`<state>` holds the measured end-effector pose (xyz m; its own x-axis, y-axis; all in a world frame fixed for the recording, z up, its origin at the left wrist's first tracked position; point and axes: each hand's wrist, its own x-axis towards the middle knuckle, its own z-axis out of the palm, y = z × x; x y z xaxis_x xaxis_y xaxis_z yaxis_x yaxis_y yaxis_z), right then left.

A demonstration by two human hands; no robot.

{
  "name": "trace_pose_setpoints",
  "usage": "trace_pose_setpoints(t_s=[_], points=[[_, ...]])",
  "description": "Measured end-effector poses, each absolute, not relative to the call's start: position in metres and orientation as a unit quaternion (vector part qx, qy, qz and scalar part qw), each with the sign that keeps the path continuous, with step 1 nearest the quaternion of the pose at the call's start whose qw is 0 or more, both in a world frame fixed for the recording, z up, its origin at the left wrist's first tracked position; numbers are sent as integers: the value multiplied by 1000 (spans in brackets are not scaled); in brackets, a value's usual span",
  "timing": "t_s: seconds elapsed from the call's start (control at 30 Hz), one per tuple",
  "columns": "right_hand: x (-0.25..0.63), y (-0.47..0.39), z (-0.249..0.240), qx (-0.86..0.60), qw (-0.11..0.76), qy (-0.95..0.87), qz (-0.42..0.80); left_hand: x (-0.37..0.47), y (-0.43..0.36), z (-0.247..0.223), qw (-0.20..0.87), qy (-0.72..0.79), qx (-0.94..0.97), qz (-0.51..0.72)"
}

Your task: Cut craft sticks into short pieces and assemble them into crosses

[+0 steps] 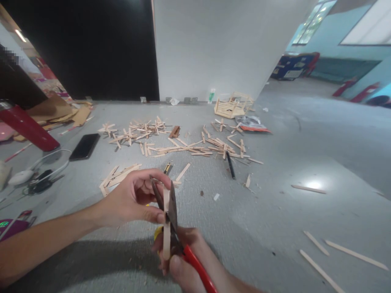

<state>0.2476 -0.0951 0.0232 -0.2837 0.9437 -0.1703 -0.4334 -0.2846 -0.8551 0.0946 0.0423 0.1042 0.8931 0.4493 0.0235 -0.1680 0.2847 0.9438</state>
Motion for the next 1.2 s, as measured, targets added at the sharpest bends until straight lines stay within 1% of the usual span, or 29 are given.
trace_pose_setpoints(t_s=[0.2,0.33,0.4,0.6,0.77,0.93,1.2], points=[[254,-92,17,-339,463,-363,734,94,44,104,798,133,558,185],[256,-77,11,-348,397,-401,749,93,46,107,804,124,553,179],[260,-74,9,-348,379,-431,741,93,47,108,810,113,549,170],[265,-88,10,-353,407,-453,710,91,52,112,799,91,563,189],[262,-108,27,-390,467,-513,605,87,59,117,789,68,571,215],[264,-119,39,-452,465,-519,557,84,65,117,779,70,580,228],[270,-112,58,-439,432,-552,562,85,59,126,764,124,611,166]])
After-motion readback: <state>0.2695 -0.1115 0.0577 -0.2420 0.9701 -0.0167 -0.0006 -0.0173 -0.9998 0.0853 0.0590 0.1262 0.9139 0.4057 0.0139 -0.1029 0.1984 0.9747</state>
